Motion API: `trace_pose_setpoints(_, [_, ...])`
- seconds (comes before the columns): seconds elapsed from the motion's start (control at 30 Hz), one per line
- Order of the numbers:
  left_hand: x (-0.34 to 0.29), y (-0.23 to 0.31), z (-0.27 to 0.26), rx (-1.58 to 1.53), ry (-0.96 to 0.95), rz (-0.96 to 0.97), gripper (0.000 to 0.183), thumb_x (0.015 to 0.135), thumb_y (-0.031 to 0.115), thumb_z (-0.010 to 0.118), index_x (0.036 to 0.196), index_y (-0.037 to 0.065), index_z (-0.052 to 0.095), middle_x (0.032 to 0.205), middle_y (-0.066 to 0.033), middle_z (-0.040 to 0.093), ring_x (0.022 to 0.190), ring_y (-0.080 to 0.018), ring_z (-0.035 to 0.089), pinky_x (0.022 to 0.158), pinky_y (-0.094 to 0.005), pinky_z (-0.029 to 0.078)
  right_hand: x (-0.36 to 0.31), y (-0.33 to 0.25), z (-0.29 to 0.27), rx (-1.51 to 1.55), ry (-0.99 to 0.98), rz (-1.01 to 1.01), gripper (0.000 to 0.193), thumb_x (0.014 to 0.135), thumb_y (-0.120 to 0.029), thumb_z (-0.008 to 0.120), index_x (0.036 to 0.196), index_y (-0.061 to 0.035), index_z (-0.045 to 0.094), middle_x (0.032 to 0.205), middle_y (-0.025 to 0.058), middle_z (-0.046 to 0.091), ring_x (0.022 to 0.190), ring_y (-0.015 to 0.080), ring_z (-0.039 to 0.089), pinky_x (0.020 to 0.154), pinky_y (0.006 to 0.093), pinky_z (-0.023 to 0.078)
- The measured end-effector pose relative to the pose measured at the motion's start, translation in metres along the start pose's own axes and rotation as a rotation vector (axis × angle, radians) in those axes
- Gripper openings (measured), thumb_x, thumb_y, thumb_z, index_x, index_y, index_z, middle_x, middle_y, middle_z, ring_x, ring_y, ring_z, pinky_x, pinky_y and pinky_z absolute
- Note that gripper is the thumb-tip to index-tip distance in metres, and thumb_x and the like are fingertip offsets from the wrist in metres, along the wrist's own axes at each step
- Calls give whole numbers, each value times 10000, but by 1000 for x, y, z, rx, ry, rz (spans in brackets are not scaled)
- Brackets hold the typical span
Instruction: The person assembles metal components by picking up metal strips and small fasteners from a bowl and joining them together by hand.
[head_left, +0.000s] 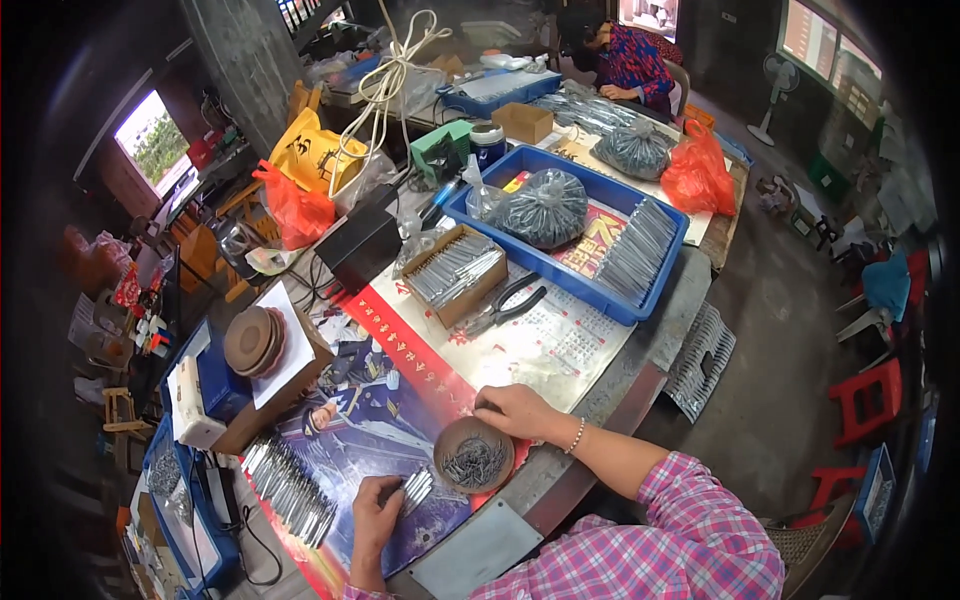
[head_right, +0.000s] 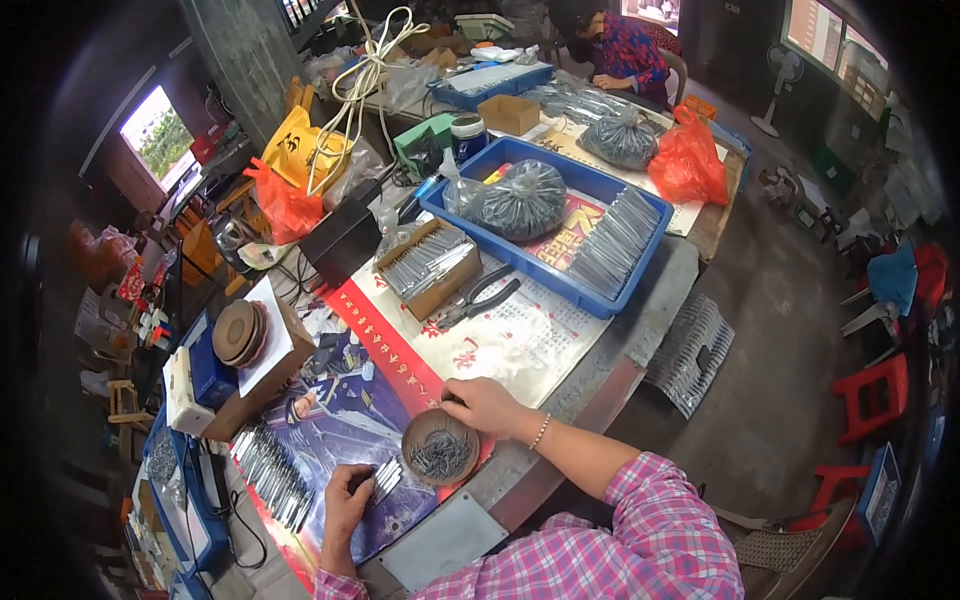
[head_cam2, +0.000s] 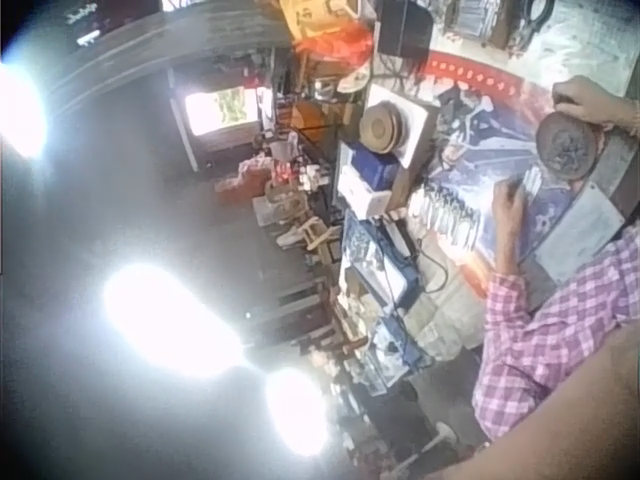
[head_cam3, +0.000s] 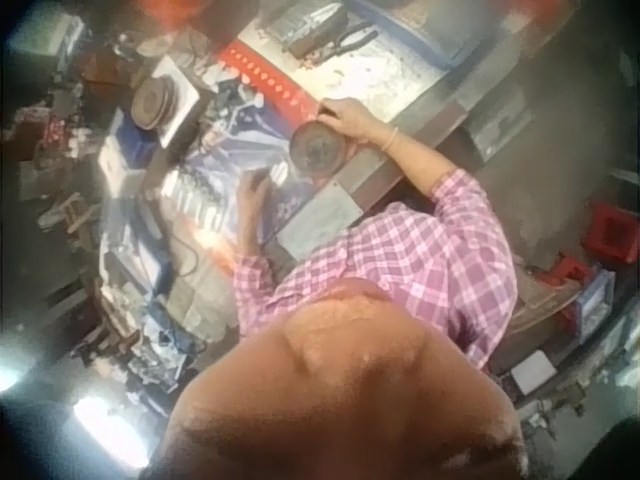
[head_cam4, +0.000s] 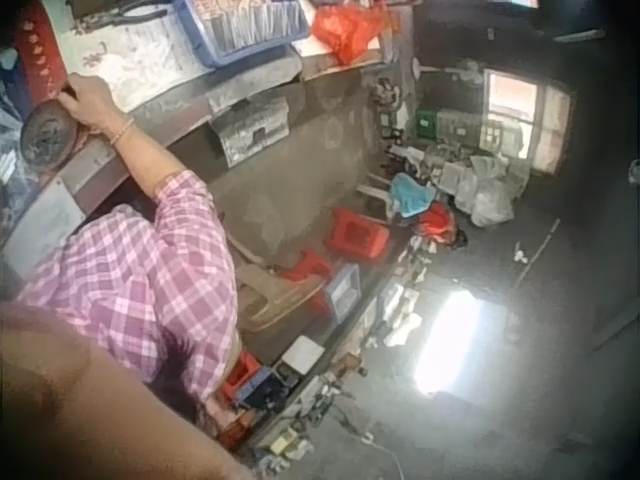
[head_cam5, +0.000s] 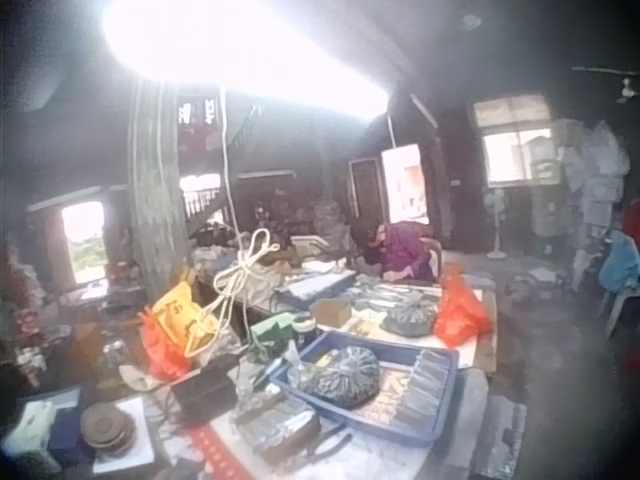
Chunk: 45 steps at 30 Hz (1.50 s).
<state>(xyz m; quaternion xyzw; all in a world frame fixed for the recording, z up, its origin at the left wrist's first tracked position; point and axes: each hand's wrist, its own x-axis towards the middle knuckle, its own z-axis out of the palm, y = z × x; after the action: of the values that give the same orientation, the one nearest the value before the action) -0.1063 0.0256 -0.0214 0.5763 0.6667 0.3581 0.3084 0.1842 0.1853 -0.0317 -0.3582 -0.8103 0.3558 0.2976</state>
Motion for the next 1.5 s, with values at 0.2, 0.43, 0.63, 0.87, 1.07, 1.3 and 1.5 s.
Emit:
trace_pose_setpoints(0.2, [-8, 3, 1, 65, 23, 45, 212, 772, 17, 658, 983, 0, 657, 911, -118, 597, 823, -221, 615, 752, -296, 496, -3, -4, 1, 32, 70, 4, 214, 884, -239, 576, 922, -29, 599, 812, 157, 660, 750, 342, 642, 667, 411, 497])
trace_pose_setpoints(0.43, [-5, 0, -4, 68, -15, 75, 225, 771, 62, 665, 991, 16, 661, 900, -134, 599, 810, -261, 618, 735, -332, 499, -6, -4, -1, 76, 138, 44, 219, 889, -225, 561, 912, -16, 625, 766, 142, 663, 708, 285, 661, 659, 362, 505])
trace_pose_setpoints(0.63, [-5, 2, -1, 186, -8, 156, 199, 768, 49, 647, 964, 19, 666, 891, -141, 606, 824, -278, 613, 741, -337, 491, -8, -6, -4, 184, 131, 178, 224, 899, -222, 544, 901, -14, 626, 693, 119, 647, 629, 225, 647, 622, 332, 501])
trace_pose_setpoints(0.87, [-3, 3, 3, 223, 13, 194, 214, 767, 37, 612, 977, 30, 649, 893, -156, 590, 832, -314, 590, 754, -378, 476, -8, 1, -1, 195, 117, 146, 161, 903, -157, 559, 929, -5, 604, 696, 67, 637, 585, 135, 612, 573, 278, 498])
trace_pose_setpoints(1.07, [-1, 7, 4, 315, -5, 136, 215, 779, 48, 614, 994, 43, 621, 891, -168, 571, 865, -345, 555, 779, -425, 447, -1, -2, 3, 21, 127, 70, 213, 866, -222, 571, 923, -23, 621, 807, 181, 657, 759, 337, 655, 687, 390, 504])
trace_pose_setpoints(1.3, [3, 14, 7, 388, -3, 193, 205, 784, 43, 614, 989, 38, 608, 888, -175, 575, 867, -358, 548, 776, -438, 441, -1, 0, 3, 29, 145, 42, 188, 858, -197, 582, 907, -19, 613, 784, 168, 659, 725, 324, 654, 663, 384, 503])
trace_pose_setpoints(1.5, [4, 4, 2, 290, -79, 88, 223, 754, 28, 681, 949, 2, 578, 804, -134, 609, 698, -259, 600, 641, -349, 483, -9, -4, 3, 41, 139, 42, 185, 862, -198, 575, 893, -19, 606, 758, 177, 644, 707, 336, 642, 651, 396, 498])
